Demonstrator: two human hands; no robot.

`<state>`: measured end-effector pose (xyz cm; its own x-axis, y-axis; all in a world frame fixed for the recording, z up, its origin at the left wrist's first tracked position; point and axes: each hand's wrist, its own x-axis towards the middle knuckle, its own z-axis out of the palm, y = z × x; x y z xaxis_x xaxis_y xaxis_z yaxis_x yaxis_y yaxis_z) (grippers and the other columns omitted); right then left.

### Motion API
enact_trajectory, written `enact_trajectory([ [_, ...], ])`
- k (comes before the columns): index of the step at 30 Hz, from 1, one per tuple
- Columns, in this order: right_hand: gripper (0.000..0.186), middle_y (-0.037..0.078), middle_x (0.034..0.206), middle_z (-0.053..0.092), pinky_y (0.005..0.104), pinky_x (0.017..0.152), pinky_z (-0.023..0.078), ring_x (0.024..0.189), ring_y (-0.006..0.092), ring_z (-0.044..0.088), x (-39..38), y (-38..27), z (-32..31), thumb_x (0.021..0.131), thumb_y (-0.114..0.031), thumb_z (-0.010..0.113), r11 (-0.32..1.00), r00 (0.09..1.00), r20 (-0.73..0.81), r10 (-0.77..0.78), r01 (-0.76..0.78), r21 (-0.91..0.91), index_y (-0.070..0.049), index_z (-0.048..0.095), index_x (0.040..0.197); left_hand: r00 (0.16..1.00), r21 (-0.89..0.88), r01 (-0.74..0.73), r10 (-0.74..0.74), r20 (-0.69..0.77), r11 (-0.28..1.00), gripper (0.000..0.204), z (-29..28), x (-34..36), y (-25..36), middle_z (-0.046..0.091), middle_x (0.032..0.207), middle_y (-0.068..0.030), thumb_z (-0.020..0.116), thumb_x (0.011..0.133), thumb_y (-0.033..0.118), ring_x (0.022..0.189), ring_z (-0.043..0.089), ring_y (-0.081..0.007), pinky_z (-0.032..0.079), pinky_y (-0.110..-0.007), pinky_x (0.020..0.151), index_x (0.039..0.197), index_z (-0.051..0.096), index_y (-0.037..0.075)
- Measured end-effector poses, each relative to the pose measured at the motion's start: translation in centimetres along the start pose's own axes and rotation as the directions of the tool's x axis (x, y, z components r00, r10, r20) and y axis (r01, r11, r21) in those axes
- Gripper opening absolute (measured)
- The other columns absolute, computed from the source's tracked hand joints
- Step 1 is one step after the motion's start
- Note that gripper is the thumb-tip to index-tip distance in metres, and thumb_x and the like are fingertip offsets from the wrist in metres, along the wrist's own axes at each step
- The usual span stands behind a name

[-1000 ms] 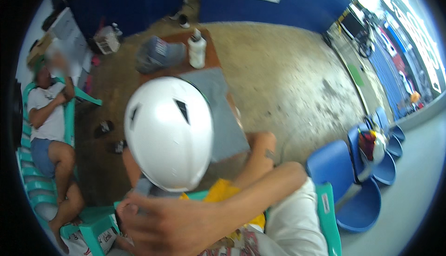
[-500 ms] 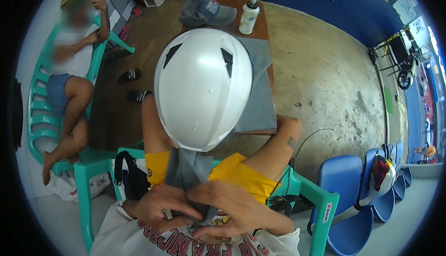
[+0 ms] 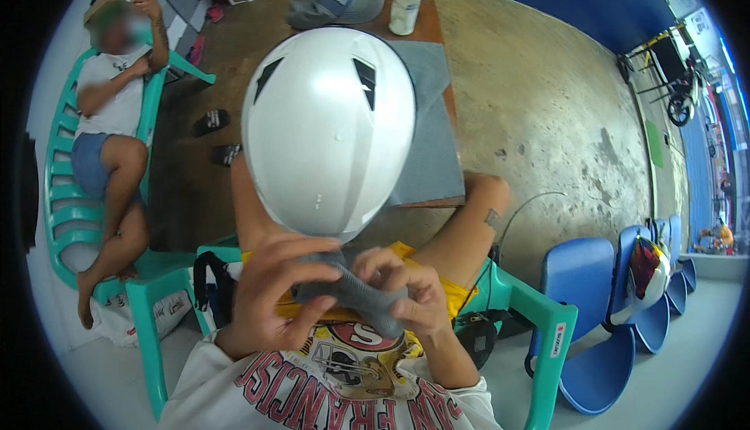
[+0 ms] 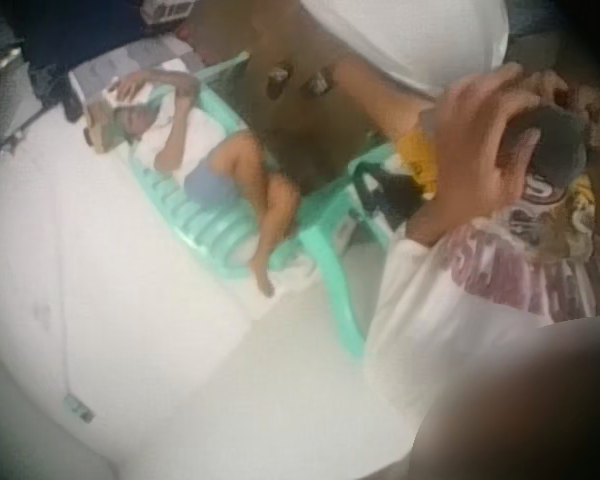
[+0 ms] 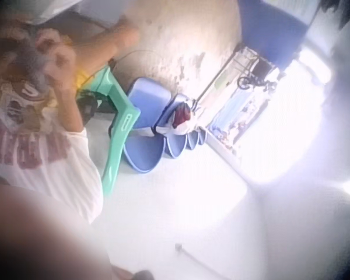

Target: The person applies liquid from a squeeze bottle onto a white motorcycle helmet and wipes the shell and visor with a gray cloth. They rotate the helmet to clean multiple sides and the tinted visor, then set the helmet down on a table.

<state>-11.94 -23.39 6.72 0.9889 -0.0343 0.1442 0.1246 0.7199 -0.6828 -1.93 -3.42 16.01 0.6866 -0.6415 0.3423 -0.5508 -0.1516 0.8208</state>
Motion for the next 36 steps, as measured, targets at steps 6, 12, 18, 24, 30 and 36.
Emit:
enact_trajectory([
  [6, 0.018, 0.035, 0.131, 0.06, 0.0575, 0.109, 0.043, 0.131, 0.0517, 0.054, -1.4, -0.7, -1.6, 0.1, -0.025, 0.063, 0.98, 0.968, -0.213, -0.133, 0.16, 0.115, -0.007, 0.059, 0.102, 0.811, -0.35, -0.455, 0.543, 0.218, 0.819, 0.029, -3.8, -3.4, 1.9, 0.074, 0.112, -0.0084, 0.072, 0.089, 0.014, 0.094, 0.072, -0.0219, 0.058, -0.04, 0.077, 0.117, 0.07, 0.013],
  [12, 0.028, 0.017, 0.112, 0.069, 0.0467, 0.095, 0.054, 0.106, 0.0314, 0.069, -3.0, -4.6, -3.2, 0.103, -0.029, 0.052, 0.842, 0.695, -0.478, -0.537, 0.413, -0.347, -0.005, 0.052, 0.118, 0.814, -0.378, -0.459, 0.551, 0.184, 0.804, 0.05, -1.2, -0.1, 3.1, 0.072, 0.114, -0.0075, 0.068, 0.09, 0.011, 0.099, 0.07, -0.022, 0.06, -0.039, 0.083, 0.139, 0.06, 0.016],
  [18, 0.04, 0.021, 0.123, 0.065, 0.0576, 0.104, 0.052, 0.116, 0.0396, 0.065, -0.4, -9.8, 0.8, 0.107, -0.042, 0.047, 0.593, 0.47, -0.373, -0.8, 0.521, -0.615, -0.006, 0.053, 0.123, 0.812, -0.236, -0.476, 0.526, 0.253, 0.847, 0.068, -1.4, -0.5, 3.1, 0.069, 0.123, -0.0104, 0.066, 0.092, 0.012, 0.111, 0.068, -0.0259, 0.059, -0.043, 0.094, 0.158, 0.05, 0.016],
  [24, 0.048, 0.028, 0.116, 0.066, 0.0572, 0.09, 0.059, 0.097, 0.0414, 0.069, 1.0, -5.9, 0.1, 0.109, -0.052, 0.044, 0.646, 0.734, -0.178, -0.655, 0.423, -0.635, -0.008, 0.052, 0.127, 0.923, -0.266, -0.328, 0.367, 0.115, 0.907, 0.035, -2.2, -0.7, -0.9, 0.076, 0.106, -0.0064, 0.08, 0.085, 0.018, 0.087, 0.072, -0.0226, 0.058, -0.039, 0.076, 0.119, 0.077, 0.009],
  [30, 0.034, 0.028, 0.107, 0.068, 0.0463, 0.077, 0.06, 0.08, 0.0355, 0.07, 0.4, 2.2, -1.4, 0.102, -0.021, 0.069, 0.623, 0.776, -0.252, -0.578, 0.221, -0.75, -0.001, 0.059, 0.127, 0.944, 0.123, -0.222, 0.245, -0.221, 0.967, 0.064, -5.9, -1.3, -8.1, 0.074, 0.115, -0.0158, 0.087, 0.074, 0.038, 0.1, 0.071, -0.0333, 0.055, -0.043, 0.091, 0.123, 0.073, -0.001],
  [36, 0.03, 0.025, 0.113, 0.069, 0.0394, 0.089, 0.054, 0.101, 0.0318, 0.066, 0.8, 6.5, -0.9, 0.089, 0.006, 0.073, 0.142, 0.8, -0.044, -0.599, 0.051, -0.989, 0.006, 0.071, 0.119, 0.939, 0.507, -0.27, 0.34, -0.049, 0.819, 0.076, -9.5, 4.7, -11.0, 0.067, 0.135, -0.0204, 0.084, 0.072, 0.048, 0.127, 0.063, -0.0371, 0.047, -0.05, 0.108, 0.13, 0.07, 0.0],
])
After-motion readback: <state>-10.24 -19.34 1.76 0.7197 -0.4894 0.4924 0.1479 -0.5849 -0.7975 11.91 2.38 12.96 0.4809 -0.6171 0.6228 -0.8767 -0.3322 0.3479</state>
